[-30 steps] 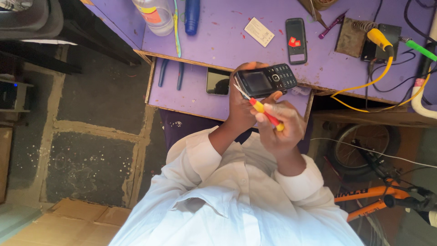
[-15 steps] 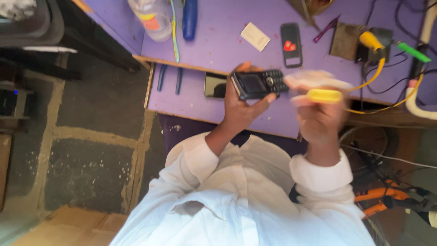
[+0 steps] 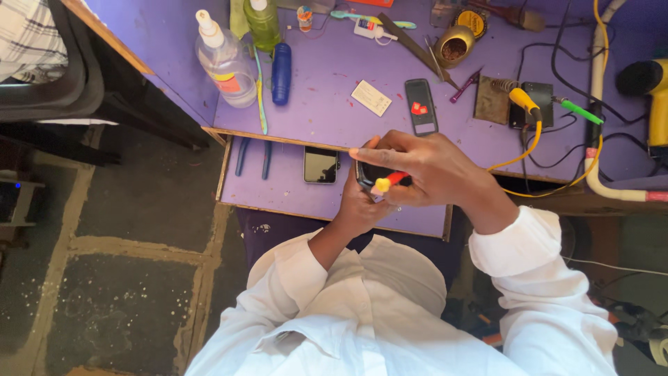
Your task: The person uses a screwdriver to remove screws from the back of a feature phone, then pries open the casing to expose the internal components. The person continues to manipulate the phone and tools on a cluttered workbench.
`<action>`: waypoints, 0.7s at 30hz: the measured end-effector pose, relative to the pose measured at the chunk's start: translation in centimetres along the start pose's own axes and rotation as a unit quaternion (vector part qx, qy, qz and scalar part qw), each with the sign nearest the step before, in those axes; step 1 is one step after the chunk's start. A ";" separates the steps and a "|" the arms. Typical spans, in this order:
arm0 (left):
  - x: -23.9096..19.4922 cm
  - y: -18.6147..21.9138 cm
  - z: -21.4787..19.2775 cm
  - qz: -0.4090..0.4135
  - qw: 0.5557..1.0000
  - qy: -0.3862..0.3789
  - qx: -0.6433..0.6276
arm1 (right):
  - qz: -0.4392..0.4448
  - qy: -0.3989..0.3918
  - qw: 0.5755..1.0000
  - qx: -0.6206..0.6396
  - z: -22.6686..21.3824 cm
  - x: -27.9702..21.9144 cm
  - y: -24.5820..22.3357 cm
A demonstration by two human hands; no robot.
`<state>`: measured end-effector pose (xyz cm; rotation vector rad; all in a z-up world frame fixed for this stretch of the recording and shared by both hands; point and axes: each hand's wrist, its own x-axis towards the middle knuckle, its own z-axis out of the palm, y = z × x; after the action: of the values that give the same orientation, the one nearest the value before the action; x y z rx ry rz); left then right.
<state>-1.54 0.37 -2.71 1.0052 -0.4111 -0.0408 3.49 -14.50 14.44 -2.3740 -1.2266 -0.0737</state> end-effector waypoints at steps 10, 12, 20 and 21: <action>0.3 0.7 0.4 -0.014 0.999 -0.027 -0.035 | -0.024 0.036 0.999 -0.018 0.3 -0.4 0.6; 0.4 0.7 0.5 -0.027 0.998 -0.026 -0.055 | -0.024 0.035 0.999 -0.023 0.1 -0.3 0.6; 0.4 0.4 0.6 -0.038 0.995 -0.013 -0.087 | 0.001 0.071 0.996 -0.051 0.1 -0.2 -0.2; 0.4 0.3 0.7 -0.031 0.997 -0.011 -0.077 | 0.005 0.077 0.996 -0.047 0.2 -0.2 -0.3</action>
<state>-1.48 -0.12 -2.03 0.8665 -0.3907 -0.1380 3.15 -14.40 14.33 -2.4040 -1.1616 -0.3128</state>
